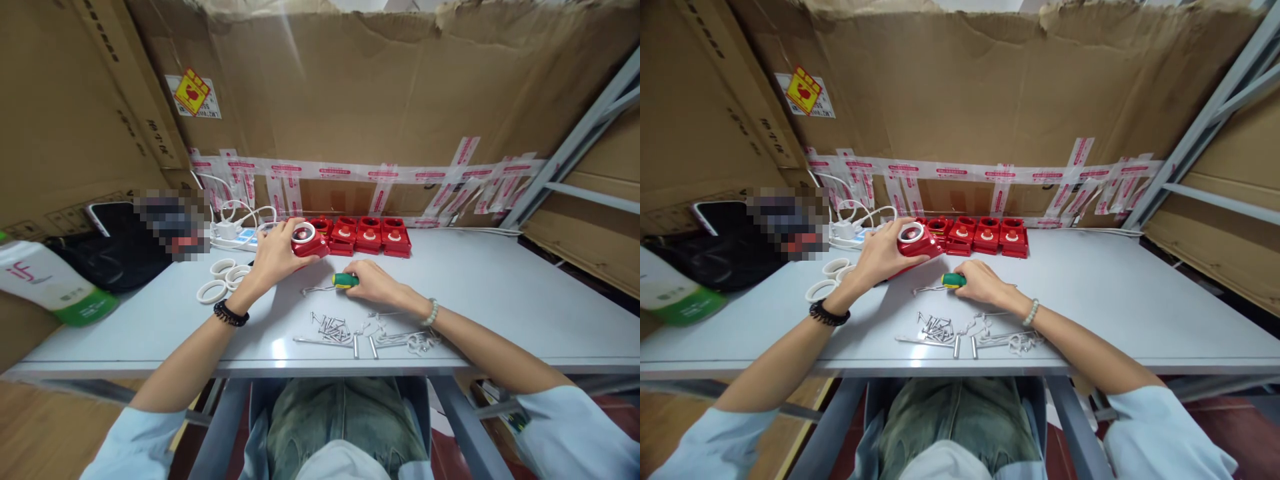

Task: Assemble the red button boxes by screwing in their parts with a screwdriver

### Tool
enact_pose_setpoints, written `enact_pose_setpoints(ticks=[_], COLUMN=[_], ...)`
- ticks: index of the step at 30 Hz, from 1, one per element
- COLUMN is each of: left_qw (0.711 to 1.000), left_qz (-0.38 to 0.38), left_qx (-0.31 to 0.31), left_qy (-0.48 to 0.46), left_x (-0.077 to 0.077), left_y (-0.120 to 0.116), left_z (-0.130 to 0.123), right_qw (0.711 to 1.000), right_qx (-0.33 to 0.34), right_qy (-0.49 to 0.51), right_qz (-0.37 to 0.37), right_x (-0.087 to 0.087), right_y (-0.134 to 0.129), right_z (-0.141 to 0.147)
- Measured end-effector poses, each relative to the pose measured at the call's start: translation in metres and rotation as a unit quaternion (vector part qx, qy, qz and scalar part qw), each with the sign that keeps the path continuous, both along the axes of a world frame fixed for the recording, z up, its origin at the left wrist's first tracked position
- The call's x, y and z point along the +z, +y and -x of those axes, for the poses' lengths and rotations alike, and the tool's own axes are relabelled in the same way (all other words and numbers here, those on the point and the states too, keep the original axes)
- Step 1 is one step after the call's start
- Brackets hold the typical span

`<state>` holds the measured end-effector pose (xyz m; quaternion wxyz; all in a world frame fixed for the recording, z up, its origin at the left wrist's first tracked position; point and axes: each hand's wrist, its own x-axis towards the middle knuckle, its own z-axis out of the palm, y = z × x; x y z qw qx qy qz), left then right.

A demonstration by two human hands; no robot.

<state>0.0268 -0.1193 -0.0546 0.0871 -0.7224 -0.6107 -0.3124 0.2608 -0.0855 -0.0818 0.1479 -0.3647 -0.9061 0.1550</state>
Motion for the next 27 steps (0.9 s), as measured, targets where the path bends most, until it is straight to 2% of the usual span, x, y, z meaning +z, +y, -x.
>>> enact_pose_setpoints(ticks=[5,10,15,19,23,27], left_qw=[1.0,0.998,0.994,0.987,0.981,0.973], left_qz=[0.006,0.034,0.055,0.074,0.102,0.119], left_qx=[-0.029,-0.052,-0.089,-0.138,-0.156,-0.186], left_qy=[0.0,0.003,0.021,0.037,0.062,0.064], left_x=[-0.004,-0.008,-0.013,-0.019,-0.02,-0.023], left_y=[-0.001,0.0,-0.002,-0.005,-0.007,-0.009], left_z=[-0.004,-0.007,-0.014,-0.023,-0.032,-0.039], right_qw=[0.998,0.995,0.994,0.989,0.982,0.982], right_qx=[-0.014,-0.019,-0.022,-0.027,-0.055,-0.045], right_qy=[-0.058,-0.095,-0.107,-0.138,-0.153,-0.157], right_qz=[-0.008,-0.024,-0.021,0.043,0.096,0.093], right_x=[0.003,0.007,0.032,0.049,0.04,0.033], right_y=[0.003,0.007,-0.005,-0.034,-0.051,-0.051], right_z=[-0.007,-0.029,-0.07,-0.103,-0.124,-0.129])
